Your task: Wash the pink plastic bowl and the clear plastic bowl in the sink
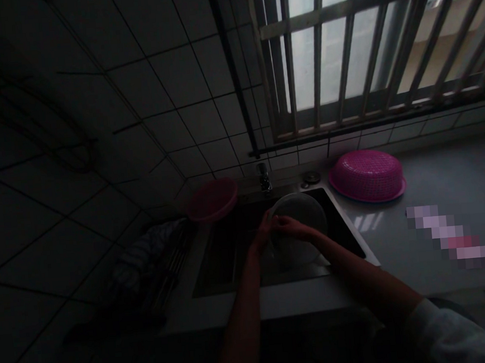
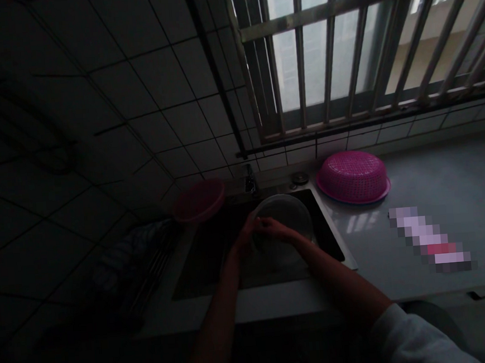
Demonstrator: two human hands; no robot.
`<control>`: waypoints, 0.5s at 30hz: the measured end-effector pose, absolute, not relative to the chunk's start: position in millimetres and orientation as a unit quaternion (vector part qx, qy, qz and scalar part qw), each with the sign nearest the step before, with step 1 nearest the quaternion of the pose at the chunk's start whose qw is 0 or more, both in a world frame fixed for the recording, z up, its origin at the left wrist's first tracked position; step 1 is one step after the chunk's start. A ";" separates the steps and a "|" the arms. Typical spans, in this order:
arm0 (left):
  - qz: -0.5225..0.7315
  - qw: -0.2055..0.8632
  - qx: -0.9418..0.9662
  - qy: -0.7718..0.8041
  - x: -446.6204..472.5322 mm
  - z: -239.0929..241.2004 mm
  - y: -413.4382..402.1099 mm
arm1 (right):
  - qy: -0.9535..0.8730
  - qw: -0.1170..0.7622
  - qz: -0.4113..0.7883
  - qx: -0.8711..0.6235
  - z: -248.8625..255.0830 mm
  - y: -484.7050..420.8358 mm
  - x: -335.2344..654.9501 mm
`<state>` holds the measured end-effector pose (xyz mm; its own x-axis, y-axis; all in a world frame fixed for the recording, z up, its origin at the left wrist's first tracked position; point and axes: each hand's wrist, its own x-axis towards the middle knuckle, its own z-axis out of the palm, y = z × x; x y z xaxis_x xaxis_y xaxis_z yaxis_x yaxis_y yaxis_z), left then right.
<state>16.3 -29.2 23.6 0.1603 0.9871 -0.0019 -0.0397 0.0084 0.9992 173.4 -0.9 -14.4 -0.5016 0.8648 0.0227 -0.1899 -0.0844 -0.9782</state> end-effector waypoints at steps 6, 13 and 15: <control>0.449 0.566 0.531 0.443 18.4 22.6 -29.6 | -0.389 0.572 0.609 -0.389 -0.5 30.7 203.7; 0.455 0.530 0.536 0.474 14.4 22.2 -27.7 | -0.462 0.441 0.708 -0.302 -15.0 12.0 176.1; 0.451 0.535 0.541 0.466 14.7 22.7 -28.5 | -0.423 0.495 0.685 -0.327 -12.8 16.9 180.4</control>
